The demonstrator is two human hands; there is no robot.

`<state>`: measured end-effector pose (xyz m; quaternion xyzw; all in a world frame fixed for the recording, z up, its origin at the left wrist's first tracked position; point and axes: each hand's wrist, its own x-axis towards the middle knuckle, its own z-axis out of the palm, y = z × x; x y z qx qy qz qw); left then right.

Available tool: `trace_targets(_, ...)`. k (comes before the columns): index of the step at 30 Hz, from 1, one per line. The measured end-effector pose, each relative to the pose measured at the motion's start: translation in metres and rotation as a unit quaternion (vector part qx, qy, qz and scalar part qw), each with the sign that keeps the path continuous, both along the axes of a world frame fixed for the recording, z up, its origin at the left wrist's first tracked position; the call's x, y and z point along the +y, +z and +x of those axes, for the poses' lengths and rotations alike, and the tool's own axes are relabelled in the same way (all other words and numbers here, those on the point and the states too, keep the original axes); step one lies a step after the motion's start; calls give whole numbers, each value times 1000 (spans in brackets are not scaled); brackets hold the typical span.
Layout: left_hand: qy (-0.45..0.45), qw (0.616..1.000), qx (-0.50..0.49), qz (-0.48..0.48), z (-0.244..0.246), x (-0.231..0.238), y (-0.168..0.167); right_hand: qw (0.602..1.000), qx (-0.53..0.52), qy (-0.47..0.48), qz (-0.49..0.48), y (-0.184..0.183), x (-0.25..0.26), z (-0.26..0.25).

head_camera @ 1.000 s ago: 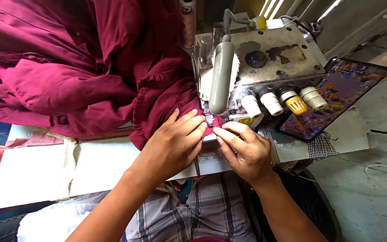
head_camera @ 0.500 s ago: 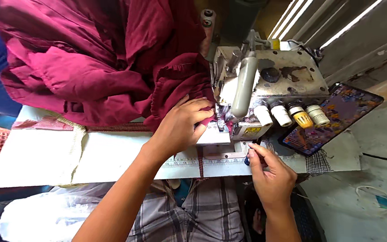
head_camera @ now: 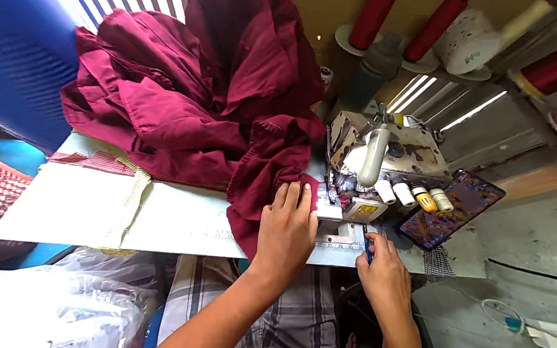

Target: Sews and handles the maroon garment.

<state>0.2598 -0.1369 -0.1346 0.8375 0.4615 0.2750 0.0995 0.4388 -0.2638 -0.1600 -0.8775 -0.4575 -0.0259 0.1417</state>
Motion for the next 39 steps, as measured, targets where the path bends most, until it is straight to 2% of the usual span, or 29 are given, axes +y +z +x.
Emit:
trace_targets(2,1,1000,7,4,-4,-8,3,999,39,6,36,-1,-10,7)
trace_targets(4,-5,1000,2,15,-8,-12,2,978,183,14,99,2,-19,11)
trace_targets(5,-6,1000,-1,22,-9,-14,2,941,306,19,146,6,-22,9)
trace_targets(6,-7,1000,-4,29,-11,-15,1,879,433,25,197,12,-22,5)
trace_targets(7,-9,999,-8,34,-12,-16,1,821,522,32,231,19,-22,-1)
trace_targets(8,-10,999,-11,39,-13,-17,1,790,560,43,248,25,-21,-8)
trace_targets(9,-7,999,-12,46,-13,-18,0,788,559,61,250,31,-18,-15)
trace_targets(11,1,998,-10,58,-13,-18,-2,842,474,114,231,42,-7,-26)
trace_targets(13,6,998,-14,64,-12,-17,-4,927,280,143,203,52,10,-39)
trace_targets(14,8,997,-20,69,-12,-17,-4,954,176,148,191,57,20,-46)
trace_targets(15,11,997,-24,72,-12,-17,-5,965,95,154,190,61,31,-53)
trace_targets(17,12,997,-32,76,-12,-16,-7,971,26,168,166,70,49,-63)
trace_targets(20,11,995,-44,90,-13,-14,-9,972,17,172,161,75,63,-71)
trace_targets(26,15,993,-65,102,-12,-12,-11,967,-66,166,181,62,86,-76)
trace_targets(30,8,992,-66,103,-13,-12,-12,973,-64,162,150,63,95,-76)
trace_targets(33,-9,992,-81,96,-17,-10,-12,969,-78,165,167,59,97,-73)
trace_targets(36,-77,986,-136,48,-32,5,-11,974,-73,160,142,64,93,-73)
trace_targets(39,-149,960,-226,-73,-88,42,-2,981,-14,154,116,72,72,-80)
